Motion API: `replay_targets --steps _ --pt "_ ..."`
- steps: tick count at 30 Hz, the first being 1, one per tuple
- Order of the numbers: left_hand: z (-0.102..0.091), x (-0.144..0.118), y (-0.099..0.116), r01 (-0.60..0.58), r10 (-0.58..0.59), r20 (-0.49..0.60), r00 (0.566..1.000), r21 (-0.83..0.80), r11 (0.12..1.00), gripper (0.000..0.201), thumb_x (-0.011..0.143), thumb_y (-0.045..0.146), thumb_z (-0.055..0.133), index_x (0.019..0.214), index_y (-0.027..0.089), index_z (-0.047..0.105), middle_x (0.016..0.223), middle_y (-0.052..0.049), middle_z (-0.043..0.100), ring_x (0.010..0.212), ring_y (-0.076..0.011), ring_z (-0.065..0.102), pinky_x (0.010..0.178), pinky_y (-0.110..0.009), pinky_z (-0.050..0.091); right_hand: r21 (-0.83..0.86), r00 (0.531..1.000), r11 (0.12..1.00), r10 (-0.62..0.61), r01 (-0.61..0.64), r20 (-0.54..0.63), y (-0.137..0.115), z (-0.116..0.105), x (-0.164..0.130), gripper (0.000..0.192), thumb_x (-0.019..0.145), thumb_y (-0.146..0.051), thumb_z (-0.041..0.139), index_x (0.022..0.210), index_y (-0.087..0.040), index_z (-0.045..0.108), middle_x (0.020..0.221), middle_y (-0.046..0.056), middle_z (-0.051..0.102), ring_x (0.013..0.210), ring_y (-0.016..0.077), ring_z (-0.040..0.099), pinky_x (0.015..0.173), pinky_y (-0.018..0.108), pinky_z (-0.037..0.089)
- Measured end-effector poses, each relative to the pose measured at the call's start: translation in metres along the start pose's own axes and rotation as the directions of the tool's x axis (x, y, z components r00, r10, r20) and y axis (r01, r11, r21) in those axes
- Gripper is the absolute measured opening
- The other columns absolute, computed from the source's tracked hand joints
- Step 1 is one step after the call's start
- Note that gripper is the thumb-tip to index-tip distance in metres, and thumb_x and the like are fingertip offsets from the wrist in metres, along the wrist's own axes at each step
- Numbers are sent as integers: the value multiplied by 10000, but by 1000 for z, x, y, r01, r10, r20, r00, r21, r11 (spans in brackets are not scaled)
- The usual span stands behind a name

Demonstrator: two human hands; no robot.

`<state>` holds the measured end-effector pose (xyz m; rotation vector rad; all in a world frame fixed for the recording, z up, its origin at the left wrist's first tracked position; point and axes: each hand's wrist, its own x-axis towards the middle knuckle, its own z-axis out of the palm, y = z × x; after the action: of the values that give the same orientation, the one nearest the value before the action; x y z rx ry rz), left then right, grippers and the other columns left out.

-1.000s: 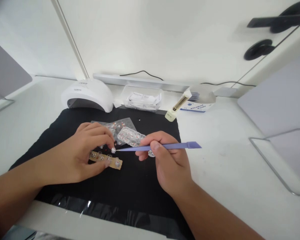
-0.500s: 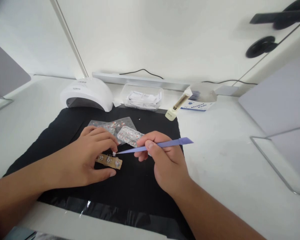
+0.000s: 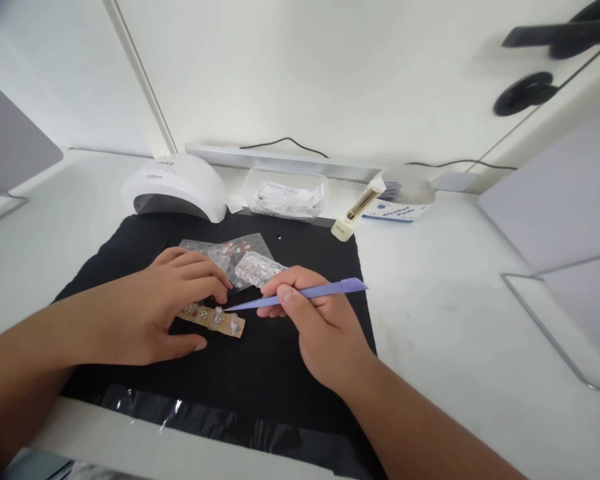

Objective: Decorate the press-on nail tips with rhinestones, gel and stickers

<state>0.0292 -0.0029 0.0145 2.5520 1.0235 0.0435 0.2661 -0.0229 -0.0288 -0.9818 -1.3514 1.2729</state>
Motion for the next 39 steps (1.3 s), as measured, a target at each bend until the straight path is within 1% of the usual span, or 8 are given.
replay_targets --steps 6,9,14,18,22,29,34,39 --pt "2 2 0 8 -8 22 1000 -2 1000 195 771 246 682 951 211 617 1074 -27 641 1070 -253 549 963 -458 296 -46 999 999 -16 18 43 0 1 -1 194 925 -260 576 828 -226 740 708 8 707 681 128 695 656 230 581" --pt "4 3 -1 4 -4 29 1000 10 1000 170 780 240 673 939 208 621 1052 -23 642 1050 -249 552 951 -455 301 -83 998 996 -34 39 59 1 3 -3 206 924 -233 566 813 -218 739 725 7 703 674 118 693 653 219 575" --pt "5 4 -1 4 -5 21 1000 23 1000 151 795 231 650 943 210 625 1032 -27 644 1045 -250 555 947 -459 300 -102 995 993 -52 60 84 3 3 -5 200 937 -236 566 842 -234 741 728 -12 720 695 99 688 680 191 560" --pt "6 4 -2 -22 22 -3 1000 42 999 148 811 229 627 958 209 629 1046 -39 655 1055 -257 554 954 -468 296 -120 996 991 -45 55 83 4 2 -5 209 947 -243 559 854 -232 745 735 -5 725 708 110 688 682 204 561" --pt "7 4 -3 -33 34 -17 999 51 998 142 809 229 640 949 207 627 1026 -38 661 1042 -253 562 983 -482 283 -107 997 993 -45 51 61 3 3 -4 202 938 -248 570 843 -229 748 725 3 724 687 124 692 665 225 570" --pt "7 2 -5 -54 56 -35 998 55 997 132 813 238 653 938 211 622 1002 -45 676 1034 -260 567 1029 -525 239 -118 998 992 -27 34 64 3 3 -4 193 930 -267 589 834 -232 753 721 8 736 685 133 703 658 231 580" --pt "6 3 -5 -35 36 -13 999 56 998 126 815 242 656 932 205 629 1018 -42 663 1064 -273 560 1024 -534 236 -114 997 993 -32 40 74 4 2 -6 196 938 -266 583 844 -234 753 724 1 737 697 124 703 665 215 576" --pt "4 3 -3 -23 20 37 999 63 998 196 783 253 694 959 203 625 1042 -43 654 1087 -289 547 1030 -557 223 -123 996 991 -33 43 81 5 1 -6 196 947 -268 576 860 -245 750 732 -5 737 706 123 695 680 220 564"
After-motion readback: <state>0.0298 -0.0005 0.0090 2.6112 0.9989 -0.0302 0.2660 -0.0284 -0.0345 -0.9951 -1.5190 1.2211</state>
